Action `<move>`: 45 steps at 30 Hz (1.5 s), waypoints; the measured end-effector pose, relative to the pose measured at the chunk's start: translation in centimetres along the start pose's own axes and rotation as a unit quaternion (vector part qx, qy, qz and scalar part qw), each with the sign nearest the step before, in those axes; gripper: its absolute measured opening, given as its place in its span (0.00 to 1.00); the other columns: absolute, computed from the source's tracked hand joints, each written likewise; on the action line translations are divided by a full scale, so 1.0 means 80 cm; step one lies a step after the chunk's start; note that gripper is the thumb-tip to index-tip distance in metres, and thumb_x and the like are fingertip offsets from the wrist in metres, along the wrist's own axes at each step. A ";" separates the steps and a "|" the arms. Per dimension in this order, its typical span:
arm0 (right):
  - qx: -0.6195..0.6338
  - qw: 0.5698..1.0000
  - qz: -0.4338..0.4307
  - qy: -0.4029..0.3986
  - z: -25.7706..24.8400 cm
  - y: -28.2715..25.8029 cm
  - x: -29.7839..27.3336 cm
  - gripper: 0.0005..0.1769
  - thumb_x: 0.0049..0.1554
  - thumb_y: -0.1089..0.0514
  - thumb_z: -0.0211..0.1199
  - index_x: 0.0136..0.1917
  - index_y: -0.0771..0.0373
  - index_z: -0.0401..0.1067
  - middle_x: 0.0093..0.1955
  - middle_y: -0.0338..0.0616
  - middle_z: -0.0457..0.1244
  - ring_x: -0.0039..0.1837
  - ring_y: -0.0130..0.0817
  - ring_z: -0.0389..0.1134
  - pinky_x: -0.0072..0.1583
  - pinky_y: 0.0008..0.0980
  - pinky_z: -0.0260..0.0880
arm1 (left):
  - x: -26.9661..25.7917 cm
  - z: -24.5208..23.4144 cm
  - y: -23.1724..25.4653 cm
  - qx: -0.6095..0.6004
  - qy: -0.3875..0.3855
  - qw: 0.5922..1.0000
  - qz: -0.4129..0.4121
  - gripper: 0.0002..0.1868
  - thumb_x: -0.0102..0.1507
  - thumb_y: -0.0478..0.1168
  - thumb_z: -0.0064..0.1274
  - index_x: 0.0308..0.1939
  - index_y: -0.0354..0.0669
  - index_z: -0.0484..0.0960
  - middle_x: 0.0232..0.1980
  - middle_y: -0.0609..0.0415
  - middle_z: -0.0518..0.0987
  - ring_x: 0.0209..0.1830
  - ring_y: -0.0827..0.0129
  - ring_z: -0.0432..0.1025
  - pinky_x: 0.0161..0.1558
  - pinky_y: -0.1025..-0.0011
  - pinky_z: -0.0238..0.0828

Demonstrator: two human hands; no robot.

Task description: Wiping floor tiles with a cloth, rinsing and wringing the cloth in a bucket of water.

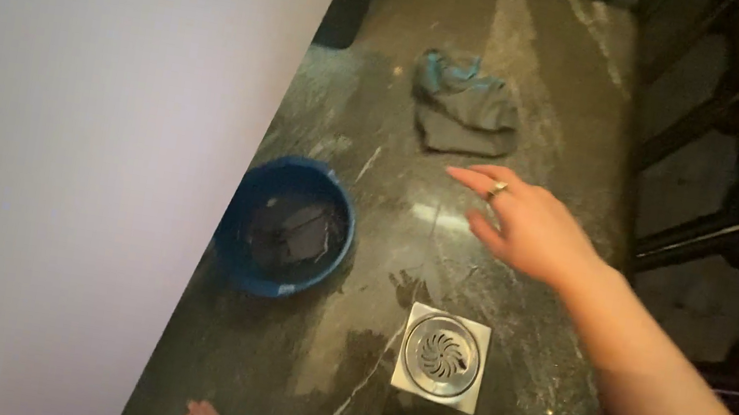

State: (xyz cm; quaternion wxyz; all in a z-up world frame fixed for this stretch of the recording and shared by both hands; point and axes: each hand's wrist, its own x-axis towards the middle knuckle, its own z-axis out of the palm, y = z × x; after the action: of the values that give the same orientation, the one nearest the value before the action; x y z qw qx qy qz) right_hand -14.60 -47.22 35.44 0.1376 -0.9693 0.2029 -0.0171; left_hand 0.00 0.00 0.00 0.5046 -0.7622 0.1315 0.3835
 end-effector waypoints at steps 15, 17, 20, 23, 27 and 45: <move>0.562 0.680 0.436 -0.178 0.348 -0.113 0.140 0.60 0.48 0.33 0.66 0.82 0.47 0.38 0.78 0.46 0.56 0.70 0.47 0.66 0.57 0.52 0.78 | 0.037 0.039 -0.035 -0.434 -0.038 0.884 0.171 0.80 0.60 0.65 0.74 0.79 0.49 0.12 0.82 0.55 0.04 0.84 0.60 0.10 0.80 0.46 0.21; 0.570 0.666 0.453 -0.161 0.383 -0.117 0.144 0.44 0.51 0.42 0.62 0.75 0.51 0.48 0.67 0.46 0.62 0.60 0.44 0.69 0.57 0.56 0.75 | 0.050 0.052 -0.019 -0.431 -0.003 0.887 0.168 0.84 0.57 0.68 0.75 0.79 0.47 0.12 0.82 0.53 0.05 0.84 0.57 0.10 0.79 0.46 0.24; 0.579 0.639 0.487 -0.137 0.400 -0.125 0.146 0.26 0.56 0.51 0.57 0.66 0.56 0.58 0.56 0.48 0.65 0.51 0.42 0.71 0.57 0.57 0.74 | 0.032 0.050 -0.026 -0.413 0.033 0.896 0.162 0.86 0.54 0.70 0.76 0.79 0.45 0.12 0.82 0.51 0.06 0.84 0.57 0.11 0.80 0.47 0.25; 0.591 0.618 0.500 -0.135 0.408 -0.122 0.130 0.20 0.58 0.53 0.56 0.62 0.58 0.60 0.54 0.50 0.64 0.53 0.44 0.70 0.55 0.53 0.76 | 0.016 0.039 -0.037 -0.407 0.025 0.898 0.163 0.85 0.54 0.69 0.75 0.79 0.45 0.13 0.82 0.51 0.06 0.84 0.59 0.11 0.80 0.48 0.26; 0.611 0.591 0.514 -0.115 0.397 -0.138 0.108 0.12 0.57 0.62 0.54 0.55 0.57 0.63 0.48 0.49 0.68 0.48 0.45 0.72 0.53 0.45 0.77 | 0.026 0.039 -0.035 -0.428 -0.009 0.886 0.178 0.85 0.56 0.67 0.74 0.77 0.46 0.08 0.80 0.52 0.01 0.83 0.60 0.07 0.79 0.47 0.20; 0.654 0.604 0.453 -0.047 0.426 -0.170 -0.144 0.32 0.46 0.65 0.61 0.64 0.71 0.57 0.50 0.56 0.58 0.46 0.59 0.73 0.46 0.55 0.78 | 0.035 0.064 -0.006 -0.490 0.184 0.839 0.146 0.84 0.42 0.44 0.83 0.80 0.45 0.25 0.84 0.47 0.19 0.85 0.54 0.24 0.77 0.35 0.33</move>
State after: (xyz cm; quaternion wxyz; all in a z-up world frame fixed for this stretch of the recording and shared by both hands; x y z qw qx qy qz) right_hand -16.83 -21.80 6.63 0.7345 -0.4041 0.5441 -0.0347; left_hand -0.18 5.22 -2.68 -0.0304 -0.9386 0.1268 0.3195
